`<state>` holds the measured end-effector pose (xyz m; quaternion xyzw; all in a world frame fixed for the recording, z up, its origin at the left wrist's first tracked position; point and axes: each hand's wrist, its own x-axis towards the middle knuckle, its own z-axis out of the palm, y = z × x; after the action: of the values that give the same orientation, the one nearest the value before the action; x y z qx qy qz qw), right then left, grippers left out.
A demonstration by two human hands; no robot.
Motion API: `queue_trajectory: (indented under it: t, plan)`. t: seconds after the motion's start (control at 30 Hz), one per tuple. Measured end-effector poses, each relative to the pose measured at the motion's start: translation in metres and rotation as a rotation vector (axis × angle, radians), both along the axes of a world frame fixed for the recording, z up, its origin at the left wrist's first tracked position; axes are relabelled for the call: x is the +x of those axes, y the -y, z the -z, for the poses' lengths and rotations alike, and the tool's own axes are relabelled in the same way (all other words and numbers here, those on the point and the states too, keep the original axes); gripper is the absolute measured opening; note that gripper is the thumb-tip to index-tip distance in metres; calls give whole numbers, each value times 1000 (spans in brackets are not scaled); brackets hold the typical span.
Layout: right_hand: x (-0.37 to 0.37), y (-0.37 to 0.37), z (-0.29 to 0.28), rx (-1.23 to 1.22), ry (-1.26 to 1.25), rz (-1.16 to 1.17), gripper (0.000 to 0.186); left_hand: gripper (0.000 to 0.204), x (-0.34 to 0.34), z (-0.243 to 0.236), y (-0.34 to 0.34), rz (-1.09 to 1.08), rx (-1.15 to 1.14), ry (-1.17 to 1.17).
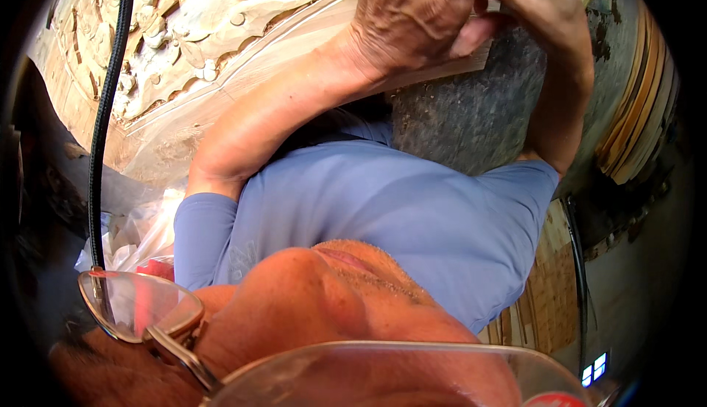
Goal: The person carves decorative floral patterns into a wooden panel using a chisel and a wooden mallet.
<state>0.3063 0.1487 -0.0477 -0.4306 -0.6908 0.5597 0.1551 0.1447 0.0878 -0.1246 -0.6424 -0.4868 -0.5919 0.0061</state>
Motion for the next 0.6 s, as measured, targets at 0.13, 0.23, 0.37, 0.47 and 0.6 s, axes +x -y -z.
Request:
queue_trajectory:
  t: [0.13,0.23,0.37,0.47,0.6]
  plan:
    - [-8,-10,-5,-88,-231,91,26,86,7,-10,0,57,-60,16]
    - [-22,4,-3,-48,-287,235,26,85,-7,-37,15,134,-141,76]
    - [-37,22,-11,-111,-422,339,26,82,-8,-39,14,137,-123,33]
    - [-61,32,-25,40,-452,405,26,80,-15,-55,12,133,-64,56]
    - [-55,16,-21,79,-448,205,28,81,-21,-58,18,133,-195,39]
